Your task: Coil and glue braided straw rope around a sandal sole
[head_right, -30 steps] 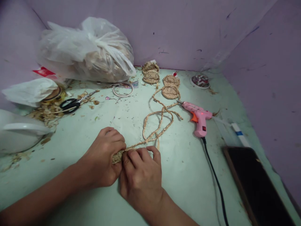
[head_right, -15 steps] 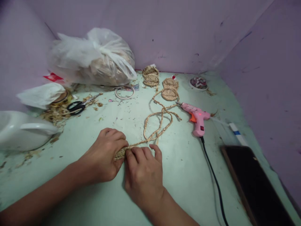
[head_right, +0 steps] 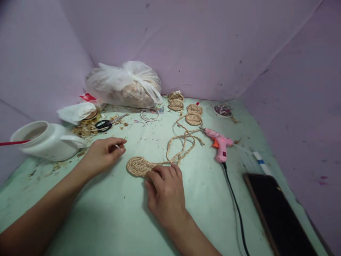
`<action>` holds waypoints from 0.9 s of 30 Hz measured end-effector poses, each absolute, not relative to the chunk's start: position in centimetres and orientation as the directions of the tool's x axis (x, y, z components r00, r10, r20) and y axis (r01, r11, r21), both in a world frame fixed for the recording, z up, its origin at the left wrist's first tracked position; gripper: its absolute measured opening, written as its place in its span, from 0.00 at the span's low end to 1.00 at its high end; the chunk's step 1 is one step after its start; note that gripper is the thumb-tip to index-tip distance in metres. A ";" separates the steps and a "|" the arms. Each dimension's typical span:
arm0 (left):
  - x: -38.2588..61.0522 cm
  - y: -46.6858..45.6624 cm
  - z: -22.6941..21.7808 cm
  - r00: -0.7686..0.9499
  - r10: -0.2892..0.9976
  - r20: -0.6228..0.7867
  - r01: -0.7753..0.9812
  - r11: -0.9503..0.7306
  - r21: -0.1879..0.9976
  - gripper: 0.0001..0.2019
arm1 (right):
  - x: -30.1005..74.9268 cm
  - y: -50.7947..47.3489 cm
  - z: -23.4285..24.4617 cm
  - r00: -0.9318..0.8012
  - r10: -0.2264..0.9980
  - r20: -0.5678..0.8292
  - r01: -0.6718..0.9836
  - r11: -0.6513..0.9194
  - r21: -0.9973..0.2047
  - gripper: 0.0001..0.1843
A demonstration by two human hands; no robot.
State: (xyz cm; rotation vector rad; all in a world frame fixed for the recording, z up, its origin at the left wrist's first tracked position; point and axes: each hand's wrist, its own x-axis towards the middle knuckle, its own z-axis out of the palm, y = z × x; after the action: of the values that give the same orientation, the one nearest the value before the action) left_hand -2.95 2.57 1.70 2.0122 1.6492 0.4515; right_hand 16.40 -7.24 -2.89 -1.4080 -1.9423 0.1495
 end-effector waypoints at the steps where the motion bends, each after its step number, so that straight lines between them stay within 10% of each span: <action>1: -3.1 2.3 1.3 0.234 0.969 -0.075 0.810 -0.152 0.566 0.15 | 16.6 -7.2 -2.9 -0.155 0.863 0.481 0.769 0.411 -0.490 0.09; 18: -2.0 -0.6 0.5 0.477 0.864 -0.160 0.794 -0.346 0.500 0.19 | 17.9 -6.6 -3.6 -0.188 0.873 0.450 0.650 0.454 -0.610 0.20; 27: -4.7 1.7 0.5 0.274 0.958 -0.085 0.816 -0.185 0.547 0.18 | 22.2 -5.4 -1.7 0.369 0.850 0.377 0.656 0.049 -0.753 0.15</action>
State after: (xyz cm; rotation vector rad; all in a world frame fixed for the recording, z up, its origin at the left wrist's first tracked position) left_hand -4.70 1.74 0.50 2.0576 1.5930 0.3804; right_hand 22.20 -5.37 -1.66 -1.6716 -1.3541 0.2536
